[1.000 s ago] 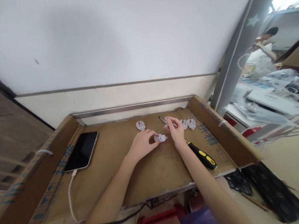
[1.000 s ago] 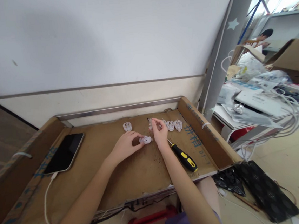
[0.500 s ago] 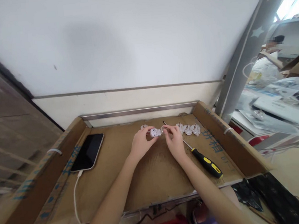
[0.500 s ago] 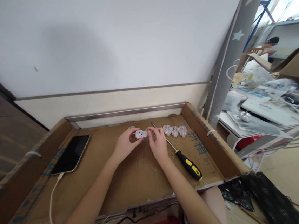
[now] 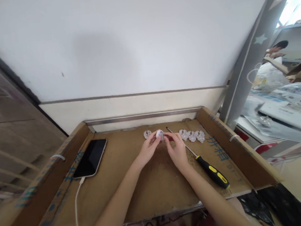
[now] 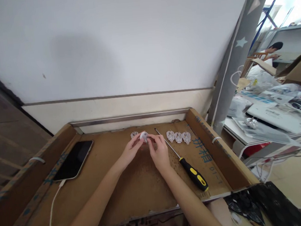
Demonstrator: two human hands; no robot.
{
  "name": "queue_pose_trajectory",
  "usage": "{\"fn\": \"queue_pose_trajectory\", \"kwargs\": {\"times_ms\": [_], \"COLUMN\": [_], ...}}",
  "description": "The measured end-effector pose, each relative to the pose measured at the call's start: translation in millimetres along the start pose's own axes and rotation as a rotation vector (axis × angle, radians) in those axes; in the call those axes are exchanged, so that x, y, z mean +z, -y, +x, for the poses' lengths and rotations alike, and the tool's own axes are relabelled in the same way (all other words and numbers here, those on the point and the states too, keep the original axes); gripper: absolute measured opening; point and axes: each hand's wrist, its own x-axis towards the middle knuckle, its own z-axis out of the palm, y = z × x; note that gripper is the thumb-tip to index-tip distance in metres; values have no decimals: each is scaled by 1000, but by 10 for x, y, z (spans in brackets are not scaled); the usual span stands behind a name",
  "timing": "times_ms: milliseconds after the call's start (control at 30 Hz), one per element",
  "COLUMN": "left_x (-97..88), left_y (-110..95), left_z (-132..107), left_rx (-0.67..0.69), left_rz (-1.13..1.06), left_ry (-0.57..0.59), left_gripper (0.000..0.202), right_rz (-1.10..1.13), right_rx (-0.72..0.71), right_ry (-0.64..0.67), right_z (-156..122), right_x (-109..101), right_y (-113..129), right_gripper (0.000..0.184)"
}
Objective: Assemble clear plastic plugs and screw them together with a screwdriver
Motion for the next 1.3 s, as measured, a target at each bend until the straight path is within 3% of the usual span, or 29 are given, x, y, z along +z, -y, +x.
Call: {"fn": "queue_pose_trajectory", "kwargs": {"times_ms": [367,533,667,833,933,1133,1300], "left_x": [41,33,7,9,46,92,63], "left_y": [13,21,62,62,48,16,65], "left_z": [11,12,24,7,-2,-13,-1], "left_rx": [-242,-122,-27,65,48,-114,-35], "left_rz": [-221,-201,-146,-8,-77,-255,-151], "left_ry": [-59,-62,-142,-158,-141,-35,-88], "left_gripper": [31,34,36,31,30,38,35], "right_rz": [-85,-61,-54,-54,-54,-17,56], "right_rx": [-59,-56,-38,-43,-29,-9,3], "right_ry": [23,0,-32,3,-9,17,111], "right_z": [-16,-12,-12,-14,-9,-11,-20], "right_x": [25,13,11,22,23,11,42], "right_y": [0,7,7,-8,-19,-8,6], "right_gripper": [28,28,28,28,29,30,31]}}
